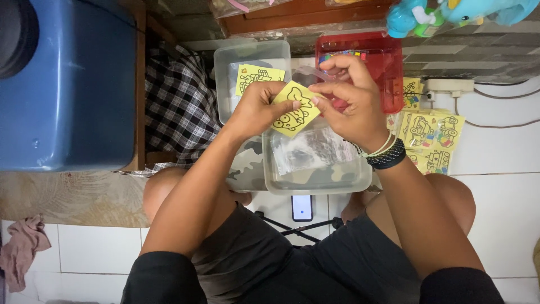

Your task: Packing yellow cards and small colorful items into clear plastic bags

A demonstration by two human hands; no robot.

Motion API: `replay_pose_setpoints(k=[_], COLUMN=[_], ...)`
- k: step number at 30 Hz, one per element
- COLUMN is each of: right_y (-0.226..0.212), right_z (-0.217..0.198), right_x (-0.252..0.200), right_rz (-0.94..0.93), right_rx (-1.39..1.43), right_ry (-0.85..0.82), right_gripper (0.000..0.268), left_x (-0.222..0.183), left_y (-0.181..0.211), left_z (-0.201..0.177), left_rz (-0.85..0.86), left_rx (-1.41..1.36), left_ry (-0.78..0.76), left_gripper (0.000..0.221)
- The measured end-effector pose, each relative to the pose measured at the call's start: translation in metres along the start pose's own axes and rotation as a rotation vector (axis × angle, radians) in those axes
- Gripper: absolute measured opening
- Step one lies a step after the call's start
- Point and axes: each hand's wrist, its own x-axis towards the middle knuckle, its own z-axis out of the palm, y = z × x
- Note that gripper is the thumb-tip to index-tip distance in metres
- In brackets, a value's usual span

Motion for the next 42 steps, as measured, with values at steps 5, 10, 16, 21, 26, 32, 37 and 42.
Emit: replay_pose_setpoints(k=[5,10,16,21,26,32,37,42], right_y=[0.0,0.002,0.017,0.014,0.011,0.032,0.03,0.078], right_z=[-0.002,-0.002,0.017,0.019,0.012,-0.002,-0.012,-0.03], right_x=[0.002,0.0,-0.009,-0.007,-0.004,-0.007,-0.001,0.002], right_rz=[0.091,0.175,0.136,0.223,0.263,0.297,0.328,0.354], right_rx=[0.123,0.121,0.205,0.24,0.184,0.219,0.128,0.042], right_ry=[-0.075,-0.08,-0.078,-0.096,-0.036,0.018,-0.013,0.051], right_gripper=[0.017,0.015,0.018,0.015,0.007,0.005,0.007,0.012], left_x=[-0.001,-0.002,-0.003,-0.002,0.002,-0.002,0.004,0.004], left_y=[0.005,0.012,0.017,0.013,0.005,0.001,0.014,0.021], left_z=[0.002,0.0,-0.002,-0.001,0.004,-0.006,-0.011,-0.023], left_rz=[-0.043,-0.026,0.095,0.099,0.081,0.031,-0.179,-0.185], left_rx=[-0.057,-0.05,-0.012,0.006,-0.035,0.102,0.247,0.298], left_ry=[0.009,0.018,0.066,0.06,0.036,-0.062,-0.018,0.11], left_gripper=[0.012,0.012,0.012,0.015,0.021,0.024,0.009,0.015])
